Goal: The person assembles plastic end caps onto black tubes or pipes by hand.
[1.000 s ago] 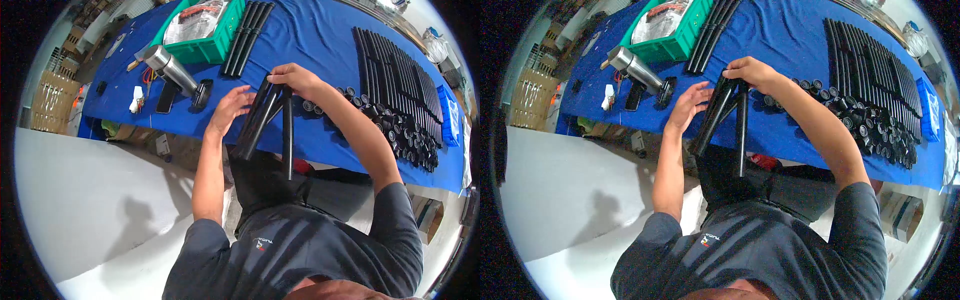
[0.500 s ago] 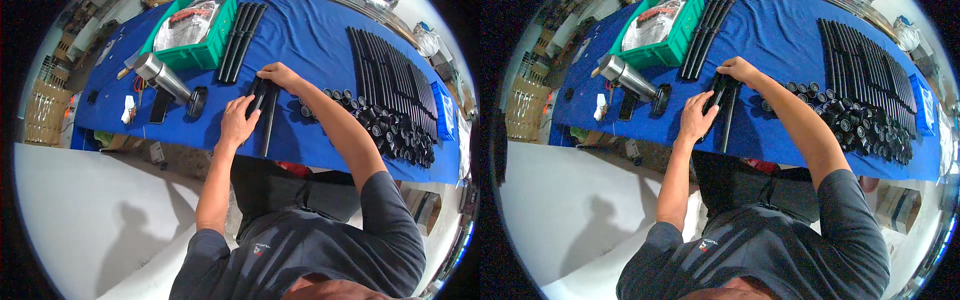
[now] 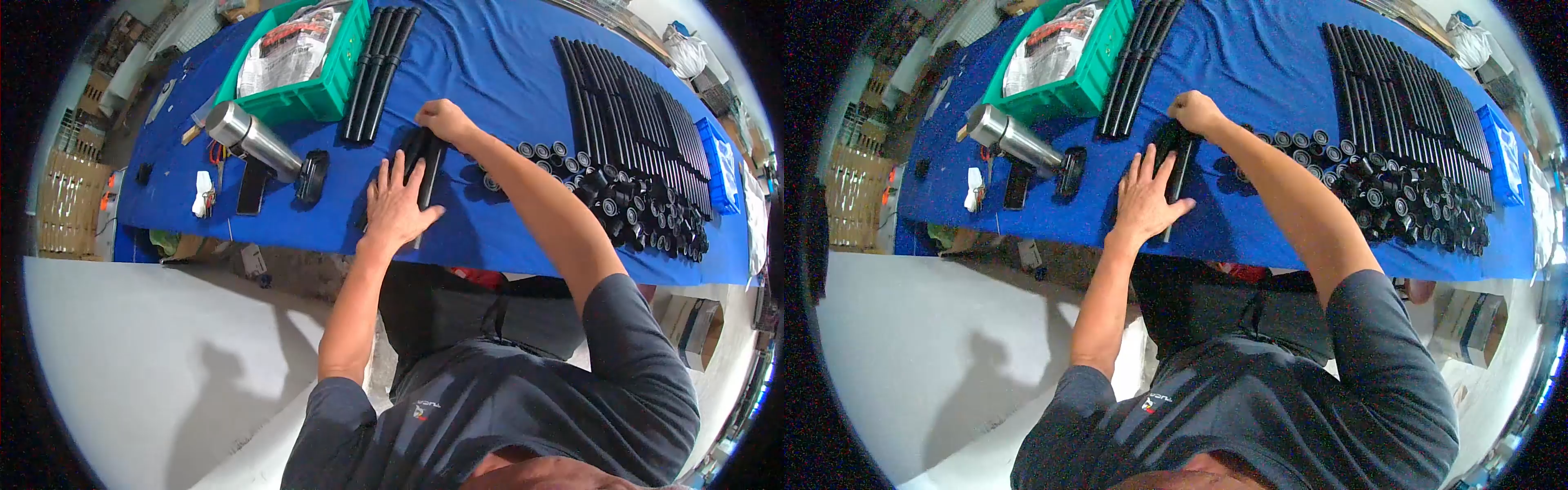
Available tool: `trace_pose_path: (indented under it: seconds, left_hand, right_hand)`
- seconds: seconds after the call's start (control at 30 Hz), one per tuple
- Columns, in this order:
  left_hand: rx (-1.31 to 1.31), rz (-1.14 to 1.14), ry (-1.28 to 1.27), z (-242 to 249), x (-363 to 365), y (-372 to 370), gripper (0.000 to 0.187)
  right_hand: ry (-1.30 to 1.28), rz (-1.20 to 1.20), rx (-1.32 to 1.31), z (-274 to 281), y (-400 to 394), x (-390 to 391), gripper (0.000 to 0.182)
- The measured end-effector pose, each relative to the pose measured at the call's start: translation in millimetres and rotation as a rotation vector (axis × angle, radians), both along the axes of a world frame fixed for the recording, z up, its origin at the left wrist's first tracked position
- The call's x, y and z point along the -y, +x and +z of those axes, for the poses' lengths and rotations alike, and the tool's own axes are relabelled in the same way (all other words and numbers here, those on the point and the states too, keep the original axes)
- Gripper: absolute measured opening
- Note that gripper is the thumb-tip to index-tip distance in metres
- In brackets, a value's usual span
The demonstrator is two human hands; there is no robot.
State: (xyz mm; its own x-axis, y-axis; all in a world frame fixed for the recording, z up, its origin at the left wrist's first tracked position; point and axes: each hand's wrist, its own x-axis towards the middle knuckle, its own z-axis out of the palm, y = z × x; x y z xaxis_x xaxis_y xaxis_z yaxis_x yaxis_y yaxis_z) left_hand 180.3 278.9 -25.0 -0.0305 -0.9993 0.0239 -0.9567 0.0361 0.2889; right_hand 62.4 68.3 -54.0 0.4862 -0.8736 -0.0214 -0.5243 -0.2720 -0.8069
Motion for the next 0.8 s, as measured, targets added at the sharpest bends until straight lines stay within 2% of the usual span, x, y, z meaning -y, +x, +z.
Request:
trace_pose_path:
  seconds: [0.03,0.13,0.2,0.23,0.3,0.4,0.47,0.57,0.73,0.8]
  left_hand:
    - [0.026,-0.006,-0.009,-8.4,0.2,2.9,0.092]
    - [0.078,-0.027,-0.047,-15.8,0.5,11.0,0.085]
    - [0.081,-0.057,-0.086,-11.3,-3.1,6.8,0.079]
    - [0.121,-0.055,-0.055,-7.4,-3.0,3.3,0.073]
    - [0.126,-0.054,-0.058,-9.7,-2.5,0.5,0.069]
    - [0.144,-0.040,-0.091,-10.7,-4.2,-6.9,0.068]
    - [0.163,0.007,-0.073,-11.4,-3.5,-15.9,0.068]
    - [0.178,0.107,-0.038,-10.5,-0.9,-32.4,0.068]
    - [0.199,0.173,-0.012,-11.1,-1.1,-46.8,0.067]
    - [0.242,0.178,-0.005,-13.8,-1.2,-47.5,0.068]
  right_hand:
    - [0.029,0.045,0.024,3.0,-4.8,1.1,0.029]
    - [-0.213,0.073,-0.029,8.4,-18.2,8.0,0.030]
    - [-0.164,0.019,-0.028,4.7,-19.1,10.8,0.029]
    - [-0.262,-0.026,-0.088,-7.1,-18.7,20.3,0.033]
    - [-0.241,-0.064,-0.101,20.5,-26.2,12.1,0.041]
    - [-0.271,-0.046,0.058,48.0,-58.0,19.8,0.043]
    - [-0.315,-0.109,0.126,70.4,-95.8,28.6,0.041]
    - [-0.103,-0.272,0.369,91.9,-170.0,57.9,0.033]
    - [-0.044,-0.730,0.758,110.0,-332.0,93.3,0.027]
    - [-0.076,-0.849,0.731,104.8,-407.7,103.4,0.027]
